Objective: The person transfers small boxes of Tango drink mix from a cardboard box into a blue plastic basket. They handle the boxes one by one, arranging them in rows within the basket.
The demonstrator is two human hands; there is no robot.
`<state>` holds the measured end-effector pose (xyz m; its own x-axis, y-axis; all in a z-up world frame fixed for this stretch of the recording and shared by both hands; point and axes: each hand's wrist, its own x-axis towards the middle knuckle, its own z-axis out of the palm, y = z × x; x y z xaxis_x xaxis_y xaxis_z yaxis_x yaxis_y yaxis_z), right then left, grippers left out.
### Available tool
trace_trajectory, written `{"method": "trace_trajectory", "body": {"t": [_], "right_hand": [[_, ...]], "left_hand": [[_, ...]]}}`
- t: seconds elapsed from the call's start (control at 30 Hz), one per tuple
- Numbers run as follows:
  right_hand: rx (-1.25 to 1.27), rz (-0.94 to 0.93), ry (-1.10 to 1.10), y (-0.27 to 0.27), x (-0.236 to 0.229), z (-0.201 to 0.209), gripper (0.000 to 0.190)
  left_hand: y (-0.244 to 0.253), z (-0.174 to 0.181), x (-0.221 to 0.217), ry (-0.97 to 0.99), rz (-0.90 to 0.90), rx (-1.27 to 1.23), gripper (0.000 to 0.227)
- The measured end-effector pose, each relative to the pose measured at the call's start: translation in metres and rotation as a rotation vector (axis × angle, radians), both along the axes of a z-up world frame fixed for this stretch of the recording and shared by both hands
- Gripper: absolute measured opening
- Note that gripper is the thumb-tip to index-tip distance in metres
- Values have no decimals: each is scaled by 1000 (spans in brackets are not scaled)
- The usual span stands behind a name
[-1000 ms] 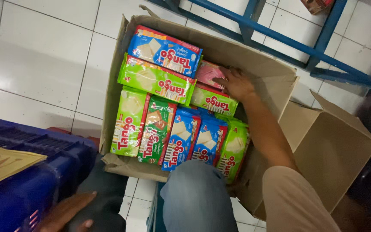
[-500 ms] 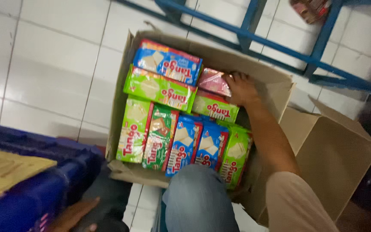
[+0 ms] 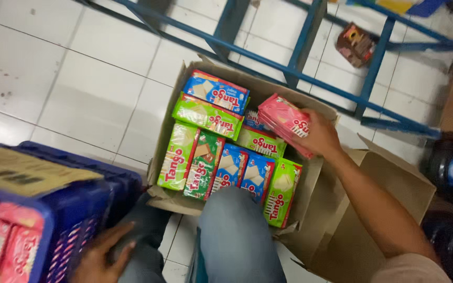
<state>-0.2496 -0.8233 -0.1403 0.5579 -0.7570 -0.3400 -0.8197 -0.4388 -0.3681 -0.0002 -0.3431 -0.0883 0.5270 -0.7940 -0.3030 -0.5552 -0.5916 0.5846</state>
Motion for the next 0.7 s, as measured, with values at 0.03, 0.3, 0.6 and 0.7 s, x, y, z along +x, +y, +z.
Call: {"method": "trace_trajectory", "body": {"t": [0.03,0.3,0.6,0.7], "right_hand": [[-14,11,-13,1,-5,3,70],[197,-28,-445,64,11,120,64],[-1,747,-839,185,99,245,77],[95,959,-776,250,138,301,73]], "left_hand": [[-7,9,-4,-13,11,-14,41],[-9,103,-48,-495,-196,-338,25],[181,153,-41,-849,321,-196,36],[242,161,-30,-668,501,-182,33]]}}
